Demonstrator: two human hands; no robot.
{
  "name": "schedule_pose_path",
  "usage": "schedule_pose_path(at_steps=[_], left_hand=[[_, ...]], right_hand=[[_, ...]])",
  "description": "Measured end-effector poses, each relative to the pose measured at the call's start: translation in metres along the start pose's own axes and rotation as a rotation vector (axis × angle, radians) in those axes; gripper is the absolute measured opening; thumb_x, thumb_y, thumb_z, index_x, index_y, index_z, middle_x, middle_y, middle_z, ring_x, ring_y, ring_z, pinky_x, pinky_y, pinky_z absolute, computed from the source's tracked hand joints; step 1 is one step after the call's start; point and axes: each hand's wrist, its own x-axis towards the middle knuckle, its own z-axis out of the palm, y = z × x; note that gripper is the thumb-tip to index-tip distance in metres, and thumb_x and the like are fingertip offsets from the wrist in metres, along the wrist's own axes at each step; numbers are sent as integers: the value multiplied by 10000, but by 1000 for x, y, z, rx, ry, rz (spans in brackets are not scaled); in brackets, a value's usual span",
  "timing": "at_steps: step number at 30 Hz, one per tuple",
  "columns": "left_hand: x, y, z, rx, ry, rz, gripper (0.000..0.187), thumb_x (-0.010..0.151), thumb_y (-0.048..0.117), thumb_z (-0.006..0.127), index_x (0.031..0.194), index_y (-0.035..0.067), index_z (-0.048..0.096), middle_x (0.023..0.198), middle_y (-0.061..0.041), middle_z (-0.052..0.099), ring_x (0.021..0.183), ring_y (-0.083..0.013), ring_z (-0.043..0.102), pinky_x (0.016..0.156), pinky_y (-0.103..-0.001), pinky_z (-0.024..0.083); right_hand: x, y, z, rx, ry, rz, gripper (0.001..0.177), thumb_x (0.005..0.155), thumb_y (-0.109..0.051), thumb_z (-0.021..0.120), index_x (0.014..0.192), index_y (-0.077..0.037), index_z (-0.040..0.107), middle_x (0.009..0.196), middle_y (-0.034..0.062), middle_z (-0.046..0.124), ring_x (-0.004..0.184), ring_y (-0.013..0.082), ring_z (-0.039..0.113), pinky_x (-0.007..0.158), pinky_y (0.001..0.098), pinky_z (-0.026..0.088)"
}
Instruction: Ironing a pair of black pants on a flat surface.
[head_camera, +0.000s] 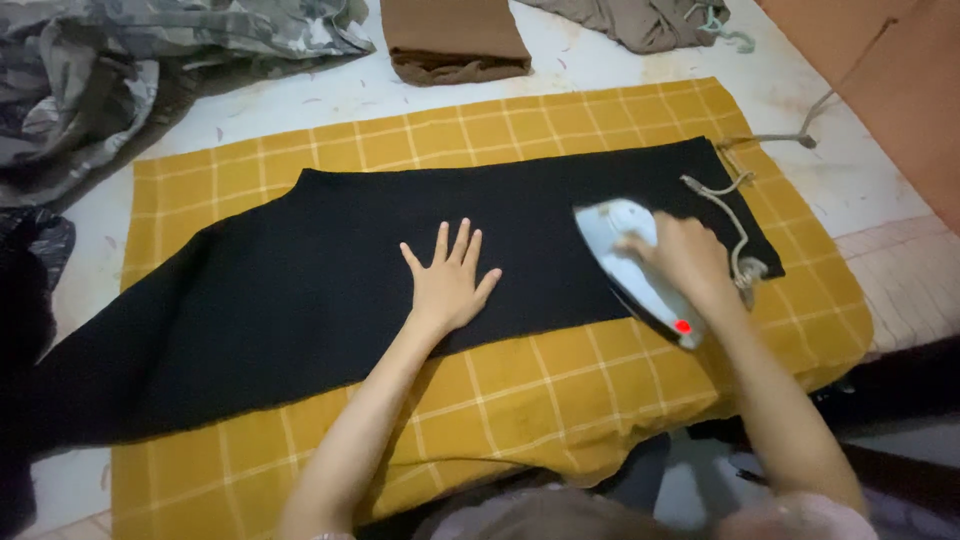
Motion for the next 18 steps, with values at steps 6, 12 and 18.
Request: schedule_pose_path(at_steps=[6, 12, 18], left_hand=[[1, -1, 4, -3, 11, 2, 756, 1002, 603, 333, 1594, 137, 274, 1695, -62, 144, 1559, -318, 80, 1087, -838, 32], [1, 2, 4, 34, -1, -18, 749, 1001, 606, 322, 1590, 147, 265, 1686, -65, 138, 1553, -322, 69, 1081, -840, 26], [-2, -1, 5, -5, 22, -6, 752, 1004, 603, 321, 1596, 141, 270, 1695, -58, 141, 1558, -319, 80, 1091, -834, 36]], right_hand=[[-36, 19, -13, -55, -143, 179, 766, 824, -738, 665, 1064, -12, 720, 839, 269, 756, 764, 394, 775, 668, 510, 613], [20, 53, -3, 22, -42, 219, 699, 838, -664, 710, 1137, -33, 737, 940, 300, 735, 853, 449, 732, 744, 546, 575], [19, 58, 0, 63, -78, 208, 701, 821, -630, 728, 1204, -43, 724, 991, 301, 742, 893, 448, 731, 784, 545, 571]])
